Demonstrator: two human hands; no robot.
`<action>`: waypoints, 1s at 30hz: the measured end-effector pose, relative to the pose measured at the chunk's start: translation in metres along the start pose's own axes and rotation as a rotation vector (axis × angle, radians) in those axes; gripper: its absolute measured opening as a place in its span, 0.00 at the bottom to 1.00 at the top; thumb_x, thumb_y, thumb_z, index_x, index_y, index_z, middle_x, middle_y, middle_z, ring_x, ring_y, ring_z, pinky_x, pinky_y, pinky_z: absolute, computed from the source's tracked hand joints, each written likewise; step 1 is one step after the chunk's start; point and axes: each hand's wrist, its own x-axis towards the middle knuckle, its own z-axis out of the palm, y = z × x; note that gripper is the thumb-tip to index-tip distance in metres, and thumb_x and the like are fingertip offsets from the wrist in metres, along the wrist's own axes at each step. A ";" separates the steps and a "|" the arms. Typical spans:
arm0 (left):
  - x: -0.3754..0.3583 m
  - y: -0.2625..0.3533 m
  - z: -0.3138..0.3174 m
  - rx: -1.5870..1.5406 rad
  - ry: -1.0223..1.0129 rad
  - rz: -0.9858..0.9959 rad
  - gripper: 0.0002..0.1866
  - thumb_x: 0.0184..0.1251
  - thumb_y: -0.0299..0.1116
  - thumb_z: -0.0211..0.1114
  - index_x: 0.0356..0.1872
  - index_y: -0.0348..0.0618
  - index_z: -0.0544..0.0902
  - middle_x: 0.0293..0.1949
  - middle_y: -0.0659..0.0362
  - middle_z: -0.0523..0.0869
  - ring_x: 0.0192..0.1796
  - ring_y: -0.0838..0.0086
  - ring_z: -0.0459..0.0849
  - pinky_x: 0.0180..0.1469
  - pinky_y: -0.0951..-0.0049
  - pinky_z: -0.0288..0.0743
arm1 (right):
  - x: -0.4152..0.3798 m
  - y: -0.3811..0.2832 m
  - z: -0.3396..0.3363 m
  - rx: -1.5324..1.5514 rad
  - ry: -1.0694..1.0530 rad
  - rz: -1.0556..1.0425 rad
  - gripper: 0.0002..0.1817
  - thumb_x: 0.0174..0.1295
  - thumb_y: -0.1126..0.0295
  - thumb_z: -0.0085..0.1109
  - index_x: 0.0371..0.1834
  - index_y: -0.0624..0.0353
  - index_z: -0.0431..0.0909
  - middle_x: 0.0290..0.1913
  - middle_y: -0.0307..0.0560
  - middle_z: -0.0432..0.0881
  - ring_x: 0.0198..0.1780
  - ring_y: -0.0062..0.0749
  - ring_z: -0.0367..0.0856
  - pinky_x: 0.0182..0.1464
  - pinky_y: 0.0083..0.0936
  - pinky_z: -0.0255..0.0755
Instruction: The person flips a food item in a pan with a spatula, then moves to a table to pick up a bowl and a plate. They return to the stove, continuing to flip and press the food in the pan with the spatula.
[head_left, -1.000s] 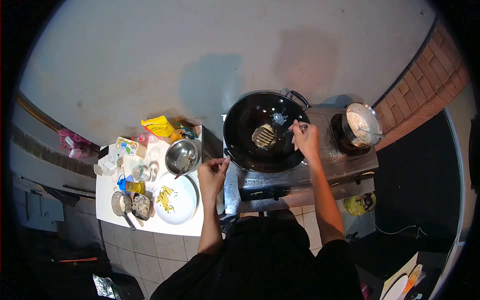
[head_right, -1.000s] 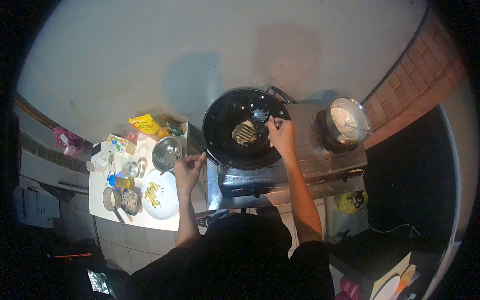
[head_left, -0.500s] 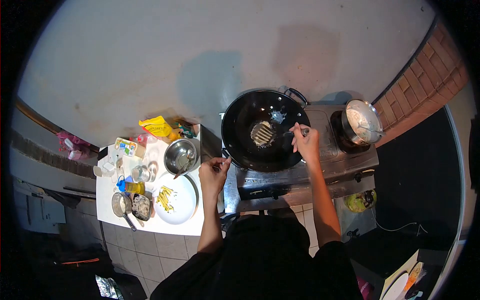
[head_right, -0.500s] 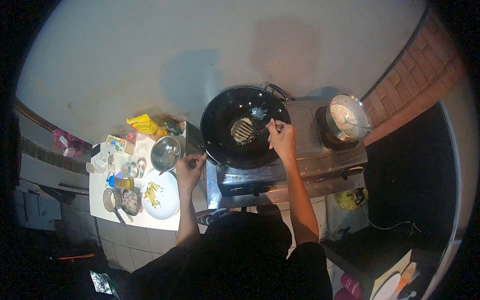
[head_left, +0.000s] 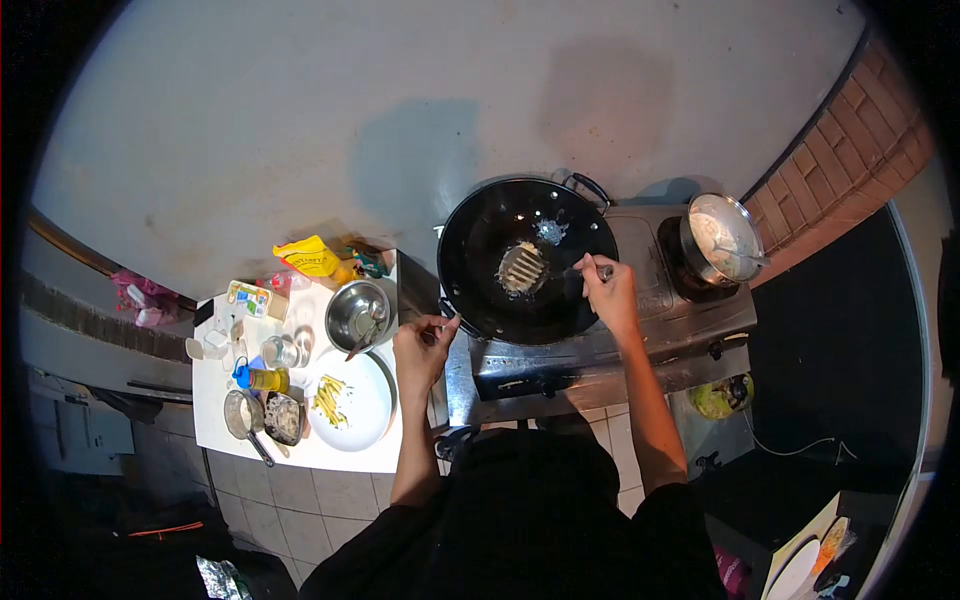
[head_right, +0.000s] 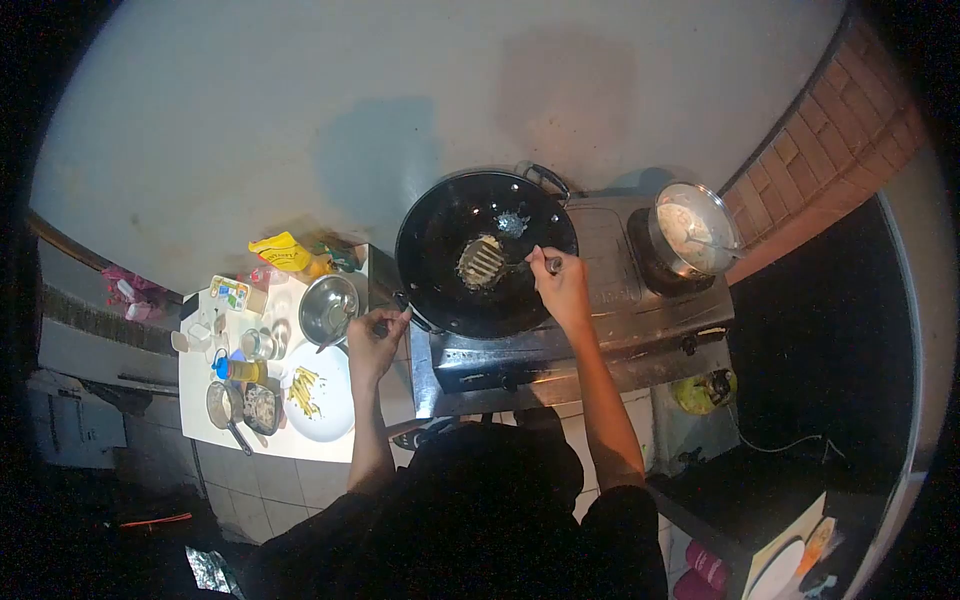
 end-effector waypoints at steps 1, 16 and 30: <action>0.000 0.001 0.000 0.000 0.001 -0.001 0.14 0.58 0.38 0.72 0.29 0.34 0.86 0.16 0.61 0.77 0.19 0.80 0.73 0.24 0.77 0.66 | 0.000 0.000 0.000 0.000 -0.002 0.000 0.17 0.68 0.64 0.55 0.27 0.66 0.82 0.11 0.37 0.70 0.16 0.15 0.68 0.21 0.22 0.60; 0.000 0.003 0.000 -0.008 0.007 -0.015 0.14 0.57 0.37 0.73 0.29 0.34 0.86 0.15 0.61 0.76 0.18 0.80 0.73 0.23 0.76 0.65 | 0.001 -0.018 -0.010 -0.144 -0.007 -0.120 0.15 0.66 0.64 0.57 0.27 0.64 0.82 0.11 0.37 0.70 0.15 0.16 0.65 0.20 0.24 0.59; -0.002 -0.003 -0.001 -0.010 -0.011 0.004 0.16 0.55 0.39 0.74 0.31 0.33 0.86 0.16 0.59 0.77 0.19 0.79 0.74 0.23 0.76 0.66 | 0.000 -0.018 -0.022 0.051 0.068 -0.019 0.18 0.69 0.65 0.53 0.27 0.67 0.81 0.12 0.38 0.72 0.09 0.16 0.64 0.13 0.17 0.55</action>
